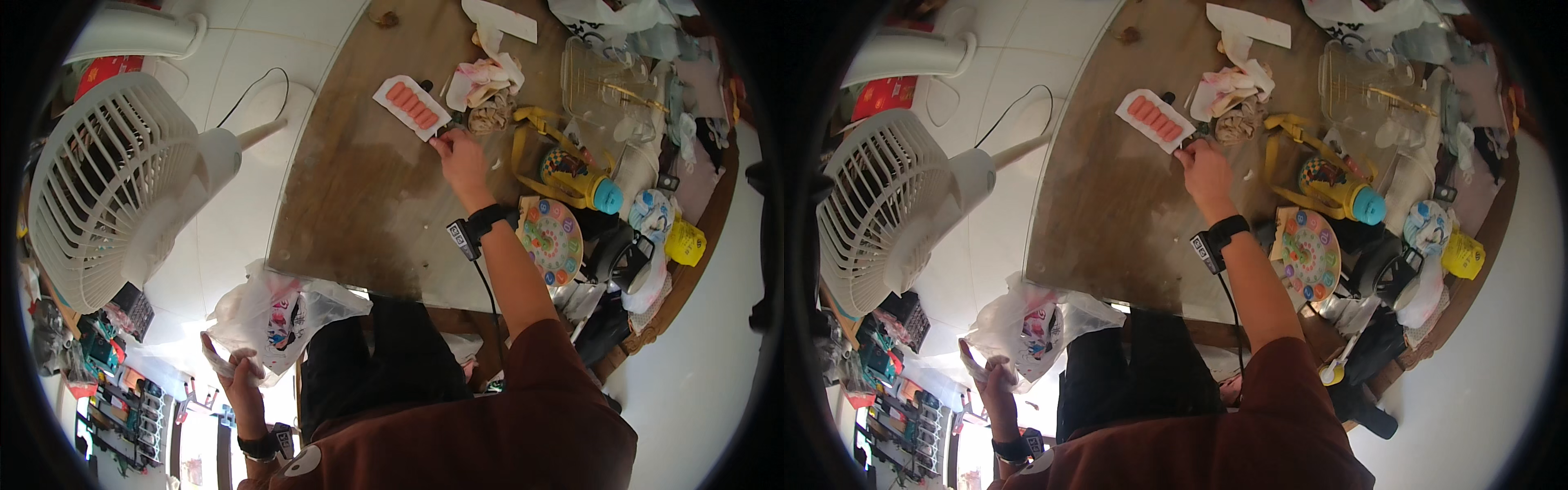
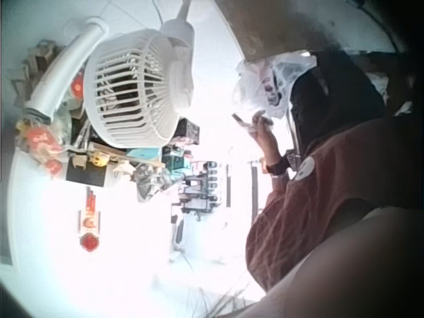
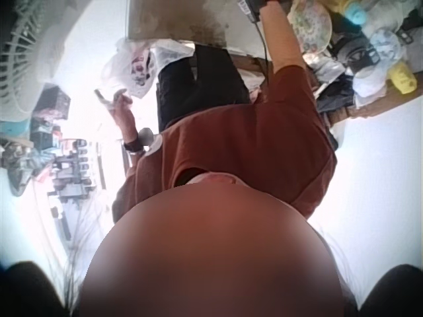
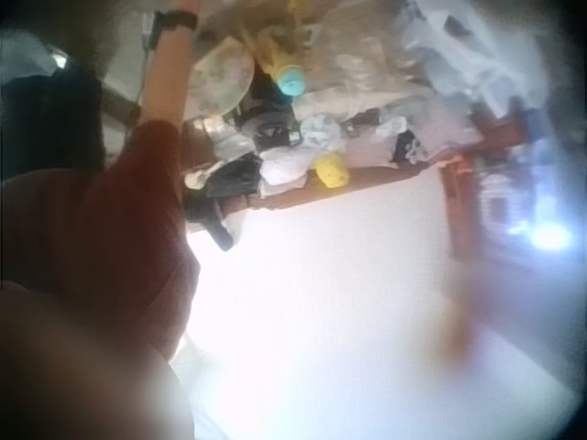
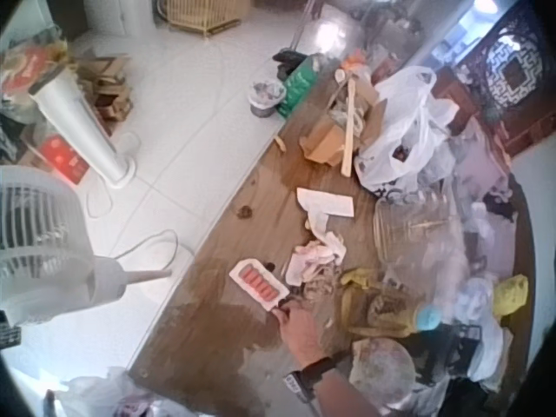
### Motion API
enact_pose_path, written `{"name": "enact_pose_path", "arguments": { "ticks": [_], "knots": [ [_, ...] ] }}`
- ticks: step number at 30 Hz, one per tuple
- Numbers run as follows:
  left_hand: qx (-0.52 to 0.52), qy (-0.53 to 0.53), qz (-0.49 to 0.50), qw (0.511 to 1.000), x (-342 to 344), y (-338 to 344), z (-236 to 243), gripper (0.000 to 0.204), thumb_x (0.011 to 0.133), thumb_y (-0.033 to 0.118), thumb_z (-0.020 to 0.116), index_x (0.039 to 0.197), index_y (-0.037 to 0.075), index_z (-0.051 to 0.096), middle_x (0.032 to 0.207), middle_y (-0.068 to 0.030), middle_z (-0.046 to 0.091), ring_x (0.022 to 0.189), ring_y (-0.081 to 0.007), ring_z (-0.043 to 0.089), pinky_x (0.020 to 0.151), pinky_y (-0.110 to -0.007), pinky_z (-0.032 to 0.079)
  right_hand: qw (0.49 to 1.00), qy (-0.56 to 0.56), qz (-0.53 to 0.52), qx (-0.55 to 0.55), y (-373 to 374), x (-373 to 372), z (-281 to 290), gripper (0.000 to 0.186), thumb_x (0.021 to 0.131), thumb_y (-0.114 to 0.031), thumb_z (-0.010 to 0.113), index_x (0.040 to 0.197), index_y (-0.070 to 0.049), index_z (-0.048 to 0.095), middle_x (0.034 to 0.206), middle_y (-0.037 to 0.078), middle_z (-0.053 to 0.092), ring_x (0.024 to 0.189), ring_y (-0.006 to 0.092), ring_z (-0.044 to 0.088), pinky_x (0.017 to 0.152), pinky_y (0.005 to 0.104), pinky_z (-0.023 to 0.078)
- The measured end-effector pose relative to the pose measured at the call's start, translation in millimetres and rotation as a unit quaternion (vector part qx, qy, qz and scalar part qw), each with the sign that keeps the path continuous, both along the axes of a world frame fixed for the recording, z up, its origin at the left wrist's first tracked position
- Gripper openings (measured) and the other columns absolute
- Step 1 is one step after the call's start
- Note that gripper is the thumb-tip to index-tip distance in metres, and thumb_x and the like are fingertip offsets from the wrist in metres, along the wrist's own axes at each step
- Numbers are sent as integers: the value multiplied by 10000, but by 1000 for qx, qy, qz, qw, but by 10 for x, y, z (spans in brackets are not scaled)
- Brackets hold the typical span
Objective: The person cleans a cluttered wooden table by wiping it with a cloth, scraping debris with a putty knife, and gathering trash into a plastic bag. They move items like a vacuum cleaner and a glass stand to access the surface, then continue wiping and collecting waste.
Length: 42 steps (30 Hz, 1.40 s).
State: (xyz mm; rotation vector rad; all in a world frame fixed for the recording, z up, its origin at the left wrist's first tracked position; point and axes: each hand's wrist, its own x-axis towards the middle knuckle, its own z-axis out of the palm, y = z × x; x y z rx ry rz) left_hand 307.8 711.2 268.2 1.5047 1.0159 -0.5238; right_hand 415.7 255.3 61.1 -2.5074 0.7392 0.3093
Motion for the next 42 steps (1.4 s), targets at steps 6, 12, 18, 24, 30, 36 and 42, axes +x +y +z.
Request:
{"name": "enact_pose_path", "arguments": {
  "ticks": [6,12,18,24,30,36,42],
  "knots": [
    [0,-13,-31,999,99,-96,2,829,872,-54,450,1576,196,92,957,-78,613,664,-87,476,666,-231,406,999,-27,40,-20,-18,-298,18,224,848,-281,693,829,-69,624,885,128,645,778,349,640,670,458,509],
    [43,-6,-84,996,113,-173,40,812,862,-33,457,1573,170,121,926,-39,593,667,-80,458,703,-217,377,994,-13,-102,40,484,-1403,294,225,815,-248,731,823,-38,648,758,121,657,682,307,645,626,383,514],
    [60,-2,-107,993,110,-230,-1,825,839,-29,465,1571,160,134,915,-28,581,666,-83,452,713,-226,385,970,38,-239,-3,489,-2568,321,161,851,-228,694,856,-74,647,833,114,645,726,324,640,640,421,516],
    [26,-18,-127,991,121,-260,7,875,821,-18,490,1574,167,84,921,-97,597,646,-110,502,680,-241,419,972,-104,-194,-79,17,-1903,300,121,907,-174,637,994,-98,670,910,116,618,764,337,632,653,423,516],
    [28,-31,-111,993,37,-284,34,856,846,-18,496,1575,182,93,939,-96,597,662,-108,505,690,-237,421,947,-313,-67,35,89,0,166,234,891,-143,614,1122,-128,647,1031,119,610,891,330,636,713,431,527],
    [54,-13,-76,996,-126,-280,69,844,876,25,497,1578,166,51,927,-69,594,677,-100,502,692,-238,425,975,-205,-81,35,244,761,-58,249,860,-167,626,1102,-129,664,1105,122,600,948,341,627,776,448,519],
    [48,-11,-31,998,-239,-259,-20,853,867,18,499,1578,172,53,940,-73,606,676,-106,509,703,-233,427,940,-271,-148,142,36,631,-102,138,853,-117,714,965,-43,683,873,73,693,704,156,656,621,278,519]
  ]
}}
